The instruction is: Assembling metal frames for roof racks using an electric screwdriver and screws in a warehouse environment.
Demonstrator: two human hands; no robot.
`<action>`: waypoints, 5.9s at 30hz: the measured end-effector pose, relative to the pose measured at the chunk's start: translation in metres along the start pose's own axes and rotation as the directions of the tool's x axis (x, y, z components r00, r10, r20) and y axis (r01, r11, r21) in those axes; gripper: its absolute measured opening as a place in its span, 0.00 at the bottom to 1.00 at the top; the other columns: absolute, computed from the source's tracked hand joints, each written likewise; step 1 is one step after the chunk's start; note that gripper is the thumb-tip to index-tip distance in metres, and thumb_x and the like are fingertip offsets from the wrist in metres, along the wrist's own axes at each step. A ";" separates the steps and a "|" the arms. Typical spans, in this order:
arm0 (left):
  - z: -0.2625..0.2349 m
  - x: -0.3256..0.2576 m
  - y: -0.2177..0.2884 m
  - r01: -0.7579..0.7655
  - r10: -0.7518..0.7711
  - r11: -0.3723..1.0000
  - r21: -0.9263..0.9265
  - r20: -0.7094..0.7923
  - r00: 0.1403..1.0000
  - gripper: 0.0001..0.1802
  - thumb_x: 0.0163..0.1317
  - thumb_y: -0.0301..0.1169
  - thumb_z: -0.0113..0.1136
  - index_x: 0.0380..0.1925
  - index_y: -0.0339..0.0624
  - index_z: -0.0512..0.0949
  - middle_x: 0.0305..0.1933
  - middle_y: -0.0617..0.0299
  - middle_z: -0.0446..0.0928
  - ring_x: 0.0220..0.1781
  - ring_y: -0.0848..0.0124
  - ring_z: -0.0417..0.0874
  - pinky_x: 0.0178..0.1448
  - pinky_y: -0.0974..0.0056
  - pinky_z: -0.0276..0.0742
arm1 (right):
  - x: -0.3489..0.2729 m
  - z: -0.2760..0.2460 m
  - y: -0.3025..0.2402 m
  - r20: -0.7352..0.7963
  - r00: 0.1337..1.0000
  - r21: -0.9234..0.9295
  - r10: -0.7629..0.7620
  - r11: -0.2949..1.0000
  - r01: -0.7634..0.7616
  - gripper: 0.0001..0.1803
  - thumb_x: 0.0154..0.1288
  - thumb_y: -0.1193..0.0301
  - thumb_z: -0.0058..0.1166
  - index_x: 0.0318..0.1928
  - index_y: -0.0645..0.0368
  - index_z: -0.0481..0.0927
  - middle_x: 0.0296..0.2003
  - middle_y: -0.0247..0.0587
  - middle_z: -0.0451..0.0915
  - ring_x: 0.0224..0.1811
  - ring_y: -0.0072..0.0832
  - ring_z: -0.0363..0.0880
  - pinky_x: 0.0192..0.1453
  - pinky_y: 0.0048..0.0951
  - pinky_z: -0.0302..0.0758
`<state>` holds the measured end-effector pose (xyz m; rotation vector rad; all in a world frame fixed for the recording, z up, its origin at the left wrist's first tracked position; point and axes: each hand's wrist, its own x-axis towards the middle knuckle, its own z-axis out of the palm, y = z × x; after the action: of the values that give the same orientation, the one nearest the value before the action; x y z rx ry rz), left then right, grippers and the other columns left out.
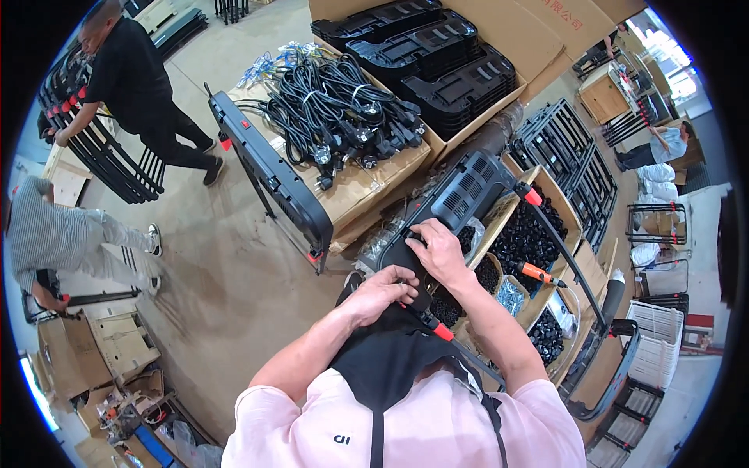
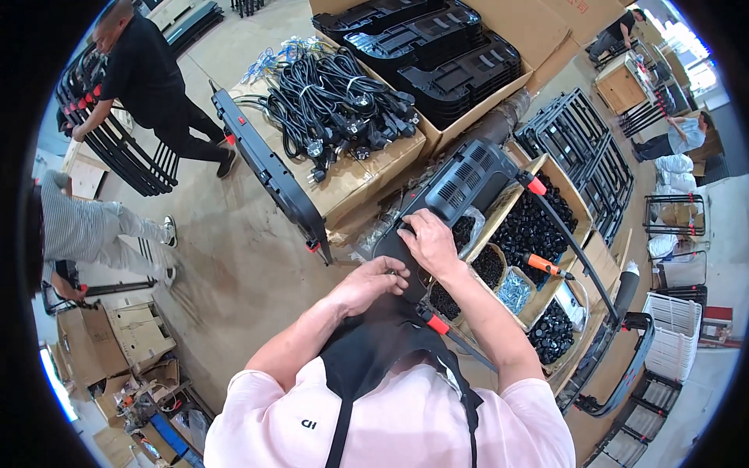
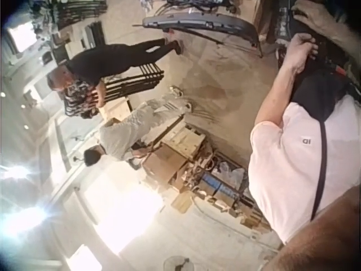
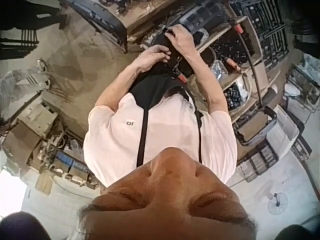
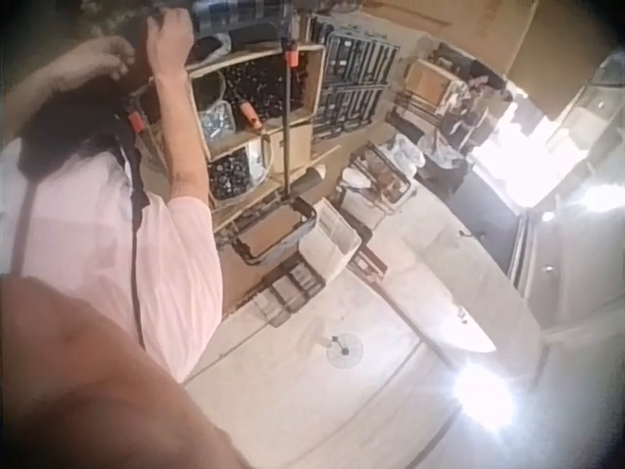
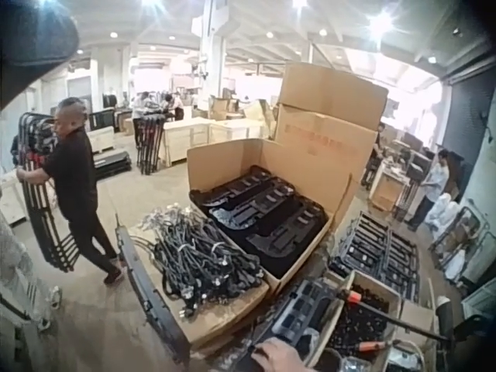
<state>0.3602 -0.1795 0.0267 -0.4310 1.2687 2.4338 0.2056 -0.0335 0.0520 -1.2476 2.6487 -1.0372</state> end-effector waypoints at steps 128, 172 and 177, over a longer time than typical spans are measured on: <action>0.166 0.205 -0.125 0.300 -0.347 0.844 -0.445 -0.027 0.937 0.24 0.88 0.45 0.35 0.57 0.38 0.75 0.57 0.55 0.80 0.61 0.60 0.82 0.66 0.51 0.81 | -0.188 -0.132 0.127 0.045 0.877 0.429 0.479 0.783 -0.450 0.18 0.67 0.75 0.62 0.56 0.62 0.87 0.45 0.47 0.89 0.48 0.38 0.89 0.56 0.36 0.84; 0.113 0.167 0.013 0.006 -0.115 0.856 -0.517 -0.177 0.977 0.17 0.84 0.43 0.54 0.54 0.42 0.84 0.38 0.68 0.84 0.35 0.75 0.83 0.39 0.69 0.83 | -0.104 -0.191 0.107 -0.442 0.700 0.699 0.561 0.705 -0.124 0.33 0.63 0.75 0.74 0.66 0.63 0.74 0.57 0.55 0.87 0.58 0.35 0.86 0.69 0.38 0.81; 0.111 0.187 0.033 0.045 -0.114 0.790 -0.611 -0.074 0.991 0.17 0.83 0.41 0.56 0.54 0.39 0.82 0.34 0.68 0.82 0.31 0.75 0.82 0.36 0.72 0.85 | -0.053 -0.184 0.052 -0.377 0.769 0.709 0.516 0.695 -0.119 0.31 0.62 0.74 0.75 0.63 0.63 0.74 0.56 0.55 0.87 0.59 0.35 0.86 0.69 0.40 0.80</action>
<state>0.1677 -0.0728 0.0318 -0.7746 0.4374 2.7320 0.1513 0.1288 0.1520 -0.3030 2.2692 -2.2383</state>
